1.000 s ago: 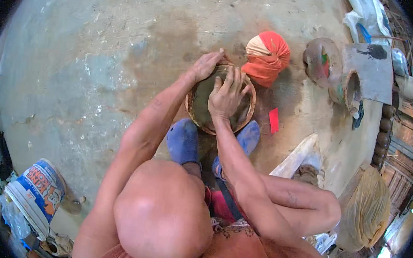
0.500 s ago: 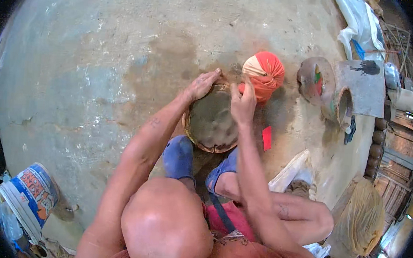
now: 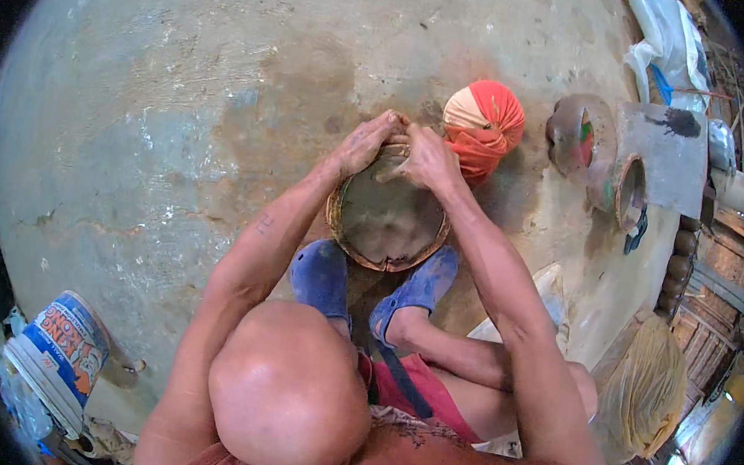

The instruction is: The person shapes a piece of clay by hand on a wooden board, then smooths the surface using a small red tool.

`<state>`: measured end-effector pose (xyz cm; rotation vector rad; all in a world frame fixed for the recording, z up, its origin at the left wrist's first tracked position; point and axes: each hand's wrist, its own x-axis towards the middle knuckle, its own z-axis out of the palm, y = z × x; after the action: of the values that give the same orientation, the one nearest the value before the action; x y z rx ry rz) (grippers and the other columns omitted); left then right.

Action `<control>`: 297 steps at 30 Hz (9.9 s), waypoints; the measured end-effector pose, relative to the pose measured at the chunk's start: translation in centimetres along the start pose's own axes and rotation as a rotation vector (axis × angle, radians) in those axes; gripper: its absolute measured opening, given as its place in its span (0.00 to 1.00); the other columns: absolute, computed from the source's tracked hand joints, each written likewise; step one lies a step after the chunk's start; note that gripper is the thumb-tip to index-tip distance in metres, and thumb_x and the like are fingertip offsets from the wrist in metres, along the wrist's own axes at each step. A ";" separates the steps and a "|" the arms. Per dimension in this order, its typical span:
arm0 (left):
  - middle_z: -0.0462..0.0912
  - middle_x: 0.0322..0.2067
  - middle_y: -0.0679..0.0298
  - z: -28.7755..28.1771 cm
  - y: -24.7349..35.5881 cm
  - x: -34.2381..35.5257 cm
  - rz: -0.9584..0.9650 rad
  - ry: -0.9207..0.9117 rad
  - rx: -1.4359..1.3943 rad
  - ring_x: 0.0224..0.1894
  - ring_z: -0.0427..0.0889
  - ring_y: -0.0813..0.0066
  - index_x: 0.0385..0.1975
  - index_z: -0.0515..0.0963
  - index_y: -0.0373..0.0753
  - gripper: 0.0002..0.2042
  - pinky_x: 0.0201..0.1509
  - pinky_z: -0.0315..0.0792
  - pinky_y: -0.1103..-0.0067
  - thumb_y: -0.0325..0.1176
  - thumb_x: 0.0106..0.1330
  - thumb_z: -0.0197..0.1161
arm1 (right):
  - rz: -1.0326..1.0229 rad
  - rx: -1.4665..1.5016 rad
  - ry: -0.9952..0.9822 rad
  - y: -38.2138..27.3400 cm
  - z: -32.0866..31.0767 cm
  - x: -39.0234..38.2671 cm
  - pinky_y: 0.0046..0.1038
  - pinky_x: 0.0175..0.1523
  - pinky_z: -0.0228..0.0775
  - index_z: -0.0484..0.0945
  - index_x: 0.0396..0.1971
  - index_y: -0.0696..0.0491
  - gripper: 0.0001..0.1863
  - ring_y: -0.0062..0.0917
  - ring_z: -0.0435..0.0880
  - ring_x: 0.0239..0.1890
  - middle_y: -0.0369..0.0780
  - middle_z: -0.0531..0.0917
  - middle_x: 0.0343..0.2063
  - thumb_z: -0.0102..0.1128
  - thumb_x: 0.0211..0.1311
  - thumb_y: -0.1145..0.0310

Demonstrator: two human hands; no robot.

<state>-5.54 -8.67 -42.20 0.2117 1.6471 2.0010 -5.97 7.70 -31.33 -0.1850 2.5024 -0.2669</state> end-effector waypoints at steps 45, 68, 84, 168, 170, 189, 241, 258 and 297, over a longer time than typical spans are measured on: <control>0.92 0.48 0.56 2.1 4.4 0.4 0.101 -0.023 0.499 0.50 0.90 0.69 0.55 0.87 0.42 0.16 0.58 0.80 0.72 0.42 0.73 0.66 | 0.566 0.360 0.282 4.4 5.0 -4.2 0.52 0.65 0.72 0.76 0.66 0.40 0.49 0.49 0.78 0.62 0.46 0.77 0.59 0.81 0.43 0.34; 0.91 0.50 0.55 1.5 3.8 0.1 0.007 0.001 0.498 0.52 0.90 0.68 0.55 0.87 0.40 0.18 0.59 0.79 0.72 0.44 0.73 0.68 | 0.900 0.679 0.321 4.3 9.6 -8.6 0.51 0.66 0.71 0.78 0.59 0.49 0.47 0.48 0.77 0.65 0.50 0.77 0.62 0.78 0.45 0.32; 0.91 0.50 0.58 2.7 3.7 1.0 -0.015 -0.016 0.525 0.53 0.87 0.74 0.57 0.86 0.37 0.16 0.62 0.77 0.74 0.39 0.76 0.64 | 0.986 0.570 0.348 3.5 9.1 -10.8 0.60 0.71 0.63 0.78 0.63 0.51 0.51 0.51 0.71 0.72 0.49 0.75 0.69 0.67 0.50 0.23; 0.78 0.65 0.42 7.0 -2.5 -18.6 0.033 0.716 0.523 0.66 0.80 0.48 0.76 0.62 0.33 0.50 0.70 0.73 0.64 0.44 0.56 0.81 | -0.477 -0.497 -0.079 -7.7 2.0 1.4 0.55 0.62 0.77 0.81 0.55 0.44 0.22 0.48 0.81 0.59 0.46 0.82 0.53 0.69 0.59 0.62; 0.78 0.65 0.43 7.4 -1.8 -18.4 0.032 0.704 0.501 0.66 0.80 0.48 0.76 0.61 0.33 0.50 0.70 0.73 0.64 0.42 0.55 0.81 | -0.509 -0.494 -0.225 -7.9 1.6 2.0 0.49 0.63 0.77 0.80 0.56 0.50 0.36 0.51 0.82 0.60 0.48 0.82 0.54 0.80 0.42 0.55; 0.76 0.67 0.45 7.3 -2.7 -18.6 0.022 0.625 0.501 0.67 0.77 0.45 0.77 0.58 0.32 0.51 0.71 0.72 0.62 0.37 0.54 0.80 | -0.655 -0.690 -0.033 -8.2 4.4 -0.6 0.60 0.56 0.76 0.78 0.56 0.41 0.18 0.45 0.79 0.61 0.42 0.80 0.54 0.61 0.67 0.64; 0.75 0.68 0.43 6.5 0.5 -21.2 0.109 0.381 0.539 0.68 0.78 0.53 0.81 0.45 0.33 0.69 0.69 0.74 0.67 0.42 0.41 0.89 | 0.963 0.475 0.129 -7.0 8.2 -15.9 0.78 0.75 0.32 0.31 0.83 0.28 0.83 0.64 0.29 0.82 0.48 0.32 0.83 0.86 0.31 0.32; 0.76 0.68 0.44 6.4 1.0 -20.6 0.045 0.297 0.545 0.68 0.79 0.55 0.81 0.46 0.33 0.66 0.70 0.74 0.67 0.45 0.45 0.87 | 0.933 0.419 0.058 -4.1 8.5 -16.3 0.75 0.75 0.42 0.27 0.83 0.36 0.88 0.61 0.42 0.82 0.46 0.51 0.81 0.90 0.30 0.38; 0.85 0.55 0.42 -1.0 1.4 2.9 -0.187 -0.125 0.561 0.58 0.84 0.47 0.61 0.82 0.36 0.39 0.67 0.71 0.64 0.69 0.77 0.44 | 0.213 0.308 -0.015 8.2 5.7 -10.1 0.45 0.72 0.72 0.58 0.74 0.65 0.70 0.52 0.78 0.67 0.62 0.77 0.64 0.88 0.36 0.41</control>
<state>-8.80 -8.25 -41.69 0.3590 2.0265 1.3272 4.96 16.78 -32.07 0.2030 2.4041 -0.5524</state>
